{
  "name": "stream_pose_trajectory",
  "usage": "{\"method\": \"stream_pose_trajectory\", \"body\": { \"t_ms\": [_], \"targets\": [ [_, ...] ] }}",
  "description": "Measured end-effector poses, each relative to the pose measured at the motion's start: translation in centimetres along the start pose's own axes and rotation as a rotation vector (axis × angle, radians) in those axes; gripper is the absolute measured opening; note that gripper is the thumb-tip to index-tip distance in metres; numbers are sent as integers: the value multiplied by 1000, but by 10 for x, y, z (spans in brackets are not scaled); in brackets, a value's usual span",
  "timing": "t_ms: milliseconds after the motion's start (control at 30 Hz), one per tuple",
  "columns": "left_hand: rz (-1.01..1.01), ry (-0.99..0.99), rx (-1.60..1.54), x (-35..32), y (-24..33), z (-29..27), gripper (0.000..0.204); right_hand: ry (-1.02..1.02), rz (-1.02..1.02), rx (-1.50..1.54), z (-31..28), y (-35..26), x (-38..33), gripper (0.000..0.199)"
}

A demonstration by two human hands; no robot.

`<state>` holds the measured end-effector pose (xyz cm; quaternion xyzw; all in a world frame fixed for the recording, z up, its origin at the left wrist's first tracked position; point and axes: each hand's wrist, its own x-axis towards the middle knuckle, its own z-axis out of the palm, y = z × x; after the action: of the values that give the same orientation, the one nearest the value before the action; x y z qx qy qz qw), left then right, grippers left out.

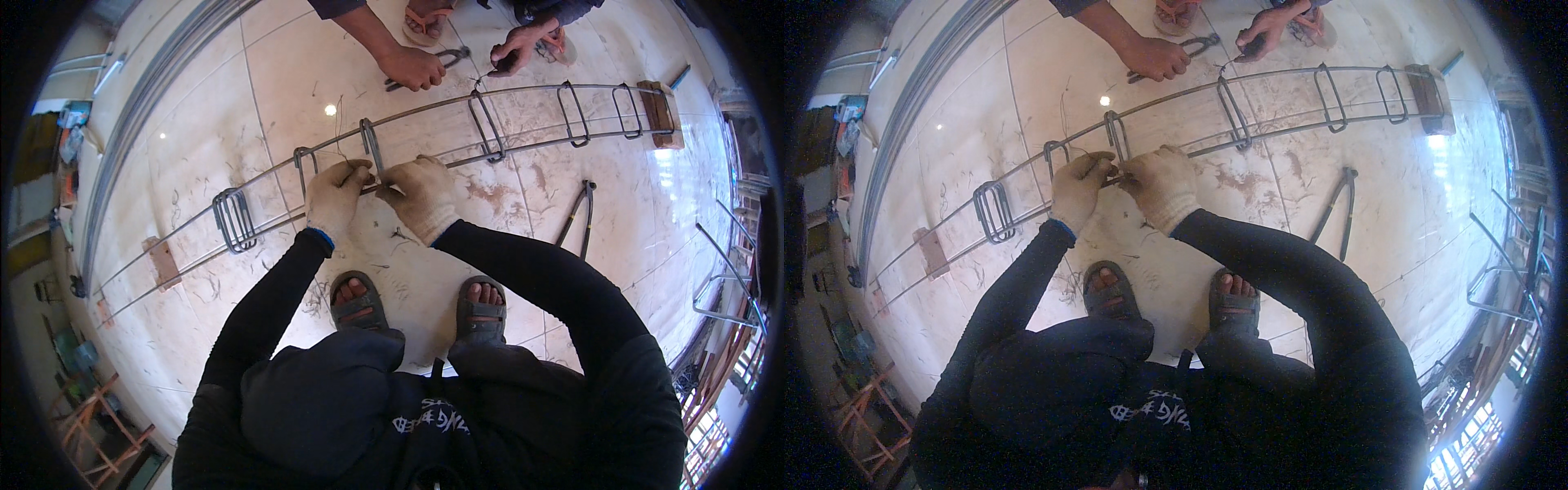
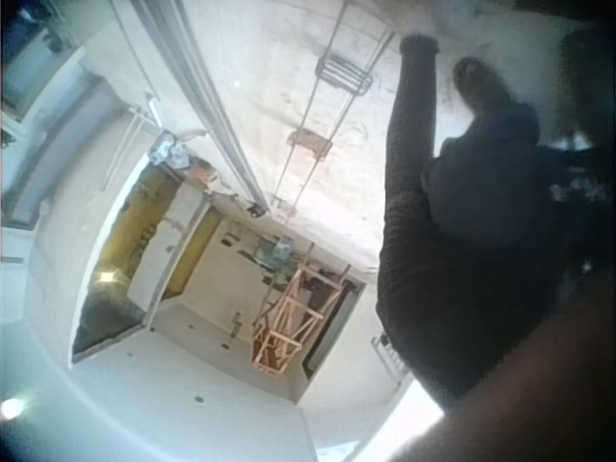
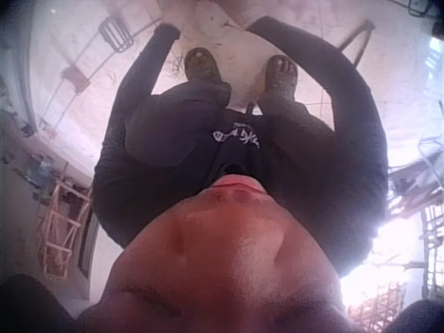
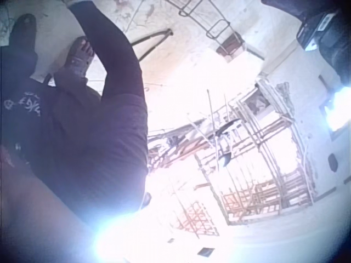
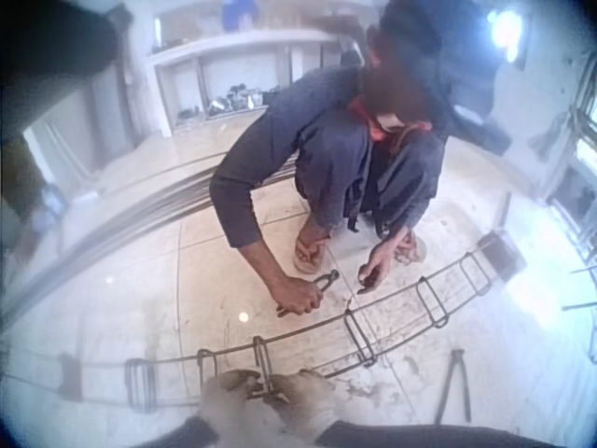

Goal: The person assembles a metal frame structure on the floor by hand, using pliers to bend and secure wire ties at multiple joints. A second person assists by holding and adjusting parts of the frame. The task involves repeated bending and fastening of wire connections along the frame's length.

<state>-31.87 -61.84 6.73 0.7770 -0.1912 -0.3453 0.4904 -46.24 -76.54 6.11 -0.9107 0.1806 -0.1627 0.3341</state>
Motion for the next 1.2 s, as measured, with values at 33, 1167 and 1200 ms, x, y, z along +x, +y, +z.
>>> {"method": "stream_pose_trajectory", "body": {
  "t_ms": [33,1167,1200],
  "targets": [
    [-18,-21,6,2,-3,-2,26,-6,31,3,0,-1,0,19],
    [-257,-575,-96,81,-19,-6,35,-87,-83,-62,0,13,2,25],
    [-298,-574,-146,78,-15,-5,37,-114,-62,-72,-1,11,4,26]
  ]
}}
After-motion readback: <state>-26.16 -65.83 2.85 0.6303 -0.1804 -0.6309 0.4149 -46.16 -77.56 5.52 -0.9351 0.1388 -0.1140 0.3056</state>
